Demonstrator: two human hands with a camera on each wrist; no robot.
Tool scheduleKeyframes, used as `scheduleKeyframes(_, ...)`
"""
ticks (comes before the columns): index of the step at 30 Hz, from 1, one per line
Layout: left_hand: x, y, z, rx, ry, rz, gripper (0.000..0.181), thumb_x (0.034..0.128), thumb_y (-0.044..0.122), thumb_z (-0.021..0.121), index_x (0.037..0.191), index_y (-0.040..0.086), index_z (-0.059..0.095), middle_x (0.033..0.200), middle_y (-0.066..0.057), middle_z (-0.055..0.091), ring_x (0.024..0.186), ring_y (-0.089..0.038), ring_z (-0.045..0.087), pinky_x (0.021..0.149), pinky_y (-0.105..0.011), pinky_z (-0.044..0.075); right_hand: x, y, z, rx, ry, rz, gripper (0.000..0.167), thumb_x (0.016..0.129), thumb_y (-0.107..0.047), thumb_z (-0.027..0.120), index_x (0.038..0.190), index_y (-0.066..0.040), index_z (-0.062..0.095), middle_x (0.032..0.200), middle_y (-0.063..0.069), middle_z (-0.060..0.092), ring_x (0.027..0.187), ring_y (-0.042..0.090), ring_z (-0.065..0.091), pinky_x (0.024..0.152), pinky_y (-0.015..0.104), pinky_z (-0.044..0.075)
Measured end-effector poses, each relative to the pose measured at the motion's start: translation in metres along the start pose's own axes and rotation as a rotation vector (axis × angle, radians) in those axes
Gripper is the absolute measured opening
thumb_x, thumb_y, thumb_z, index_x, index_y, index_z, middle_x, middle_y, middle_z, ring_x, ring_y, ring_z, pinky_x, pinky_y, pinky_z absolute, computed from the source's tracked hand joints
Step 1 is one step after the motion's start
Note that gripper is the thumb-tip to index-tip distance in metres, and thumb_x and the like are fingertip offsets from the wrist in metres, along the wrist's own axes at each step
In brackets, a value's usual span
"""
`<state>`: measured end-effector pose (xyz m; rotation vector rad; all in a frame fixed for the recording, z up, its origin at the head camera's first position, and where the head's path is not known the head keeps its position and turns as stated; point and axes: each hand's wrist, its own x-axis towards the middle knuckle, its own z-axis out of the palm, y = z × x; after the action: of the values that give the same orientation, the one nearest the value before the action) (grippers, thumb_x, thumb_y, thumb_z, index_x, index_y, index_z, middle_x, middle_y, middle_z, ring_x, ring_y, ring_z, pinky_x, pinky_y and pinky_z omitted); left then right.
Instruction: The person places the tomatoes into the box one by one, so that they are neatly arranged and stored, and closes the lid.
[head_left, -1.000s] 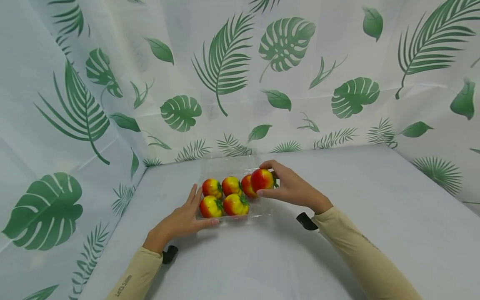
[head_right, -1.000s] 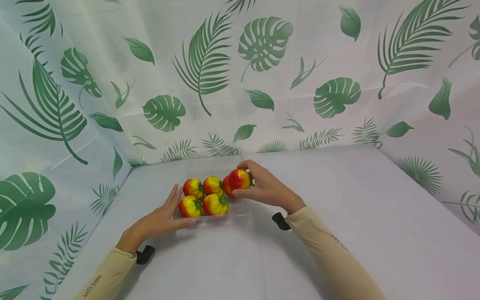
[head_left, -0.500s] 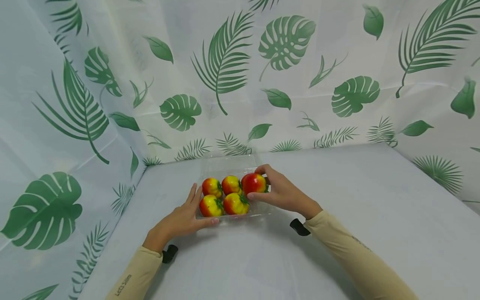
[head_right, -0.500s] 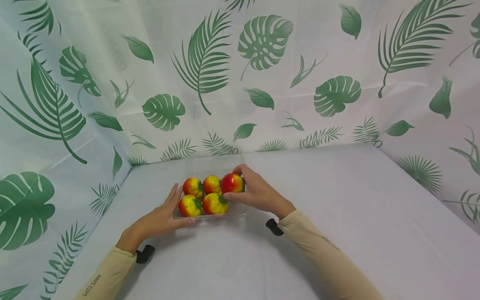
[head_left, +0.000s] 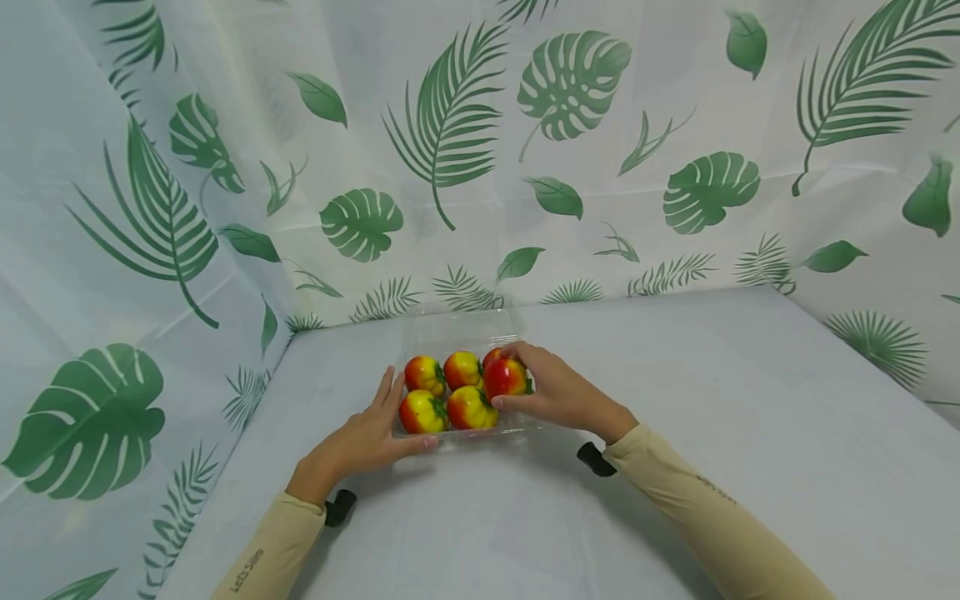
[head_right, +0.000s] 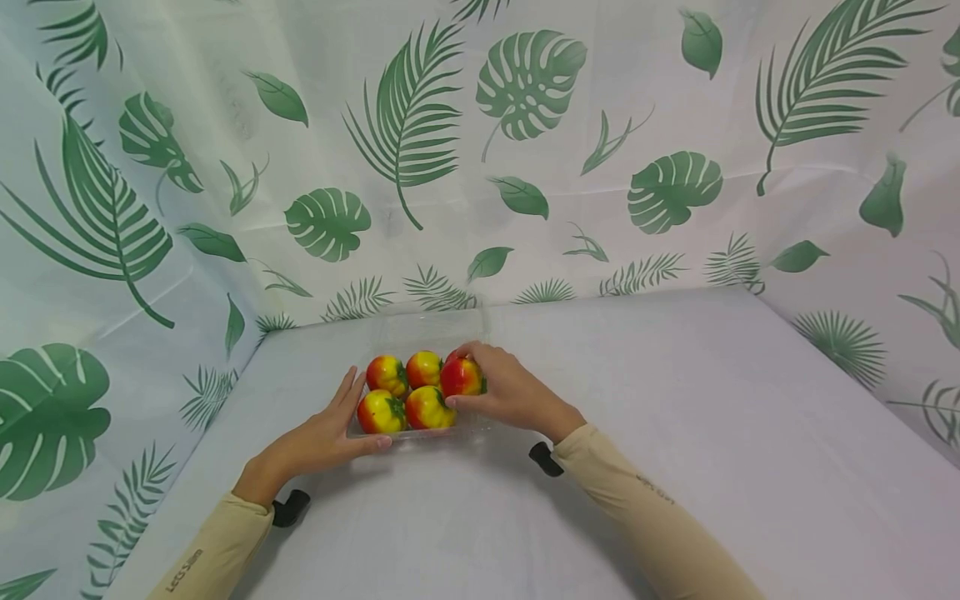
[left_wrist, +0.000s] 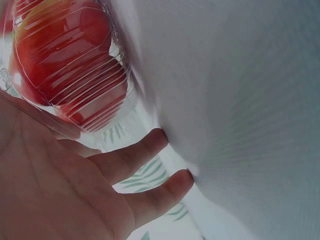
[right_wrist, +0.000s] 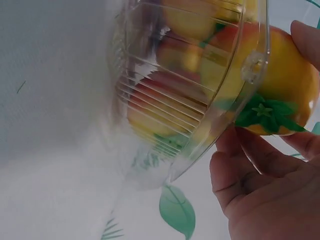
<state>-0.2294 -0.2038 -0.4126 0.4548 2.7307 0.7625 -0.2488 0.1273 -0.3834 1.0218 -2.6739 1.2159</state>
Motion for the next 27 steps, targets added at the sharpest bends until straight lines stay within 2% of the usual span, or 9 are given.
scheduleKeyframes(7,0.0,0.0015,-0.0003,0.005,-0.001,-0.006,0.129,0.0878,0.077,0.07,0.173,0.014,-0.002,0.179,-0.013,-0.01,0.136,-0.055,0.053,0.112,-0.07,0.04,-0.0013,-0.0021,-0.0003,-0.02,-0.021,0.02,0.062,0.094,-0.028,0.086,0.142,-0.005,0.055,0.135,0.007,0.062,0.117,0.023,0.06,0.094,0.035,0.06)
scheduleKeyframes(12,-0.0004,0.0022,-0.0005,0.014,0.0,-0.013,0.129,0.0877,0.078,0.07,0.173,0.014,-0.002,0.179,-0.013,-0.01,0.136,-0.055,0.053,0.112,-0.07,0.04,-0.0031,-0.0042,-0.0008,-0.051,-0.025,0.054,0.064,0.094,-0.029,0.086,0.143,-0.005,0.054,0.137,0.012,0.057,0.119,0.027,0.059,0.095,0.039,0.06)
scheduleKeyframes(20,-0.0005,0.0025,-0.0003,0.02,0.002,-0.019,0.129,0.0873,0.078,0.069,0.173,0.014,-0.003,0.179,-0.014,-0.011,0.139,-0.053,0.051,0.112,-0.069,0.041,-0.0036,-0.0045,-0.0028,-0.164,-0.045,0.053,0.063,0.094,-0.031,0.086,0.141,-0.004,0.052,0.135,0.015,0.057,0.117,0.03,0.06,0.095,0.043,0.06)
scheduleKeyframes(27,-0.0011,0.002,-0.0001,0.011,0.003,-0.009,0.129,0.0878,0.078,0.069,0.173,0.014,-0.003,0.179,-0.013,-0.011,0.141,-0.053,0.049,0.114,-0.069,0.039,-0.0024,-0.0032,0.0033,-0.231,-0.074,0.11,0.066,0.091,-0.037,0.088,0.14,-0.006,0.056,0.136,0.013,0.056,0.114,0.034,0.06,0.092,0.045,0.061)
